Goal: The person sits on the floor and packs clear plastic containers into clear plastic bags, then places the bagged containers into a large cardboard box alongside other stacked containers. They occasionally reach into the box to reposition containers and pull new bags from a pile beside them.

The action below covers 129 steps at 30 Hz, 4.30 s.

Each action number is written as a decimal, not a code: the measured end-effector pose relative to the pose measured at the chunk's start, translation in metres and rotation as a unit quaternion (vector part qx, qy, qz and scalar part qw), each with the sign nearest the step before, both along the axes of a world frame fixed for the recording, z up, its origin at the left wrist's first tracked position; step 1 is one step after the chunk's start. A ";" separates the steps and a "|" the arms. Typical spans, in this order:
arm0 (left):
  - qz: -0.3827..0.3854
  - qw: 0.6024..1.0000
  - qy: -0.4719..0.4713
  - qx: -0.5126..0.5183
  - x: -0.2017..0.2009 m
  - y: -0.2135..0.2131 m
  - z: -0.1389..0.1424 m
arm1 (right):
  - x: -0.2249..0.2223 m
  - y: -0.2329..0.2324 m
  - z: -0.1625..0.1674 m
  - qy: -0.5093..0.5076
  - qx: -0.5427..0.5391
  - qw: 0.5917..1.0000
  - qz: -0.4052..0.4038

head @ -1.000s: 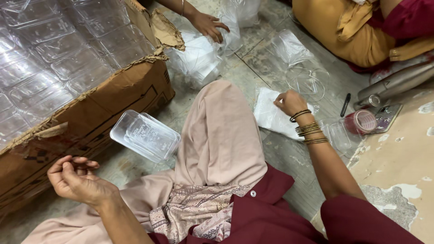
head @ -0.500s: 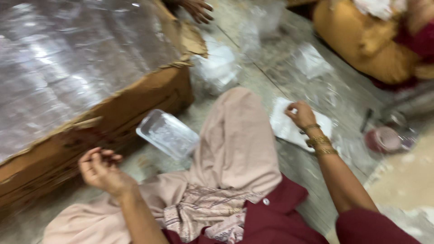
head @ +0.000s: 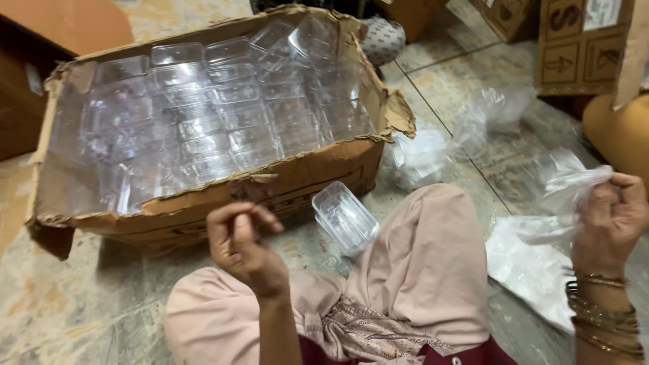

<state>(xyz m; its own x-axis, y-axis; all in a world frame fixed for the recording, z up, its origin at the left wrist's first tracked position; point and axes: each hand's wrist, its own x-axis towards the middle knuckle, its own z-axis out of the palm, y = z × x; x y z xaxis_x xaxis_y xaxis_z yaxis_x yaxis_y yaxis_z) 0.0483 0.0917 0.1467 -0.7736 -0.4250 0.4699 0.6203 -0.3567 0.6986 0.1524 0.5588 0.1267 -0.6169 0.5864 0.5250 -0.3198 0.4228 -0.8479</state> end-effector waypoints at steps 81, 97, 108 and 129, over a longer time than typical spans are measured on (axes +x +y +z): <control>-0.289 0.923 -0.068 -0.244 0.023 0.028 0.030 | -0.034 -0.219 0.034 -0.230 -0.006 0.925 0.304; -0.360 0.912 -0.168 -0.103 0.008 0.041 -0.025 | -0.019 -0.250 0.064 0.017 0.451 0.823 0.343; -0.236 0.927 -0.247 -0.152 0.001 0.007 -0.004 | -0.035 -0.228 0.034 -0.162 0.141 0.936 0.280; -0.169 0.948 -0.151 -0.223 0.033 0.031 0.032 | -0.042 -0.241 0.057 -0.196 0.171 0.938 0.228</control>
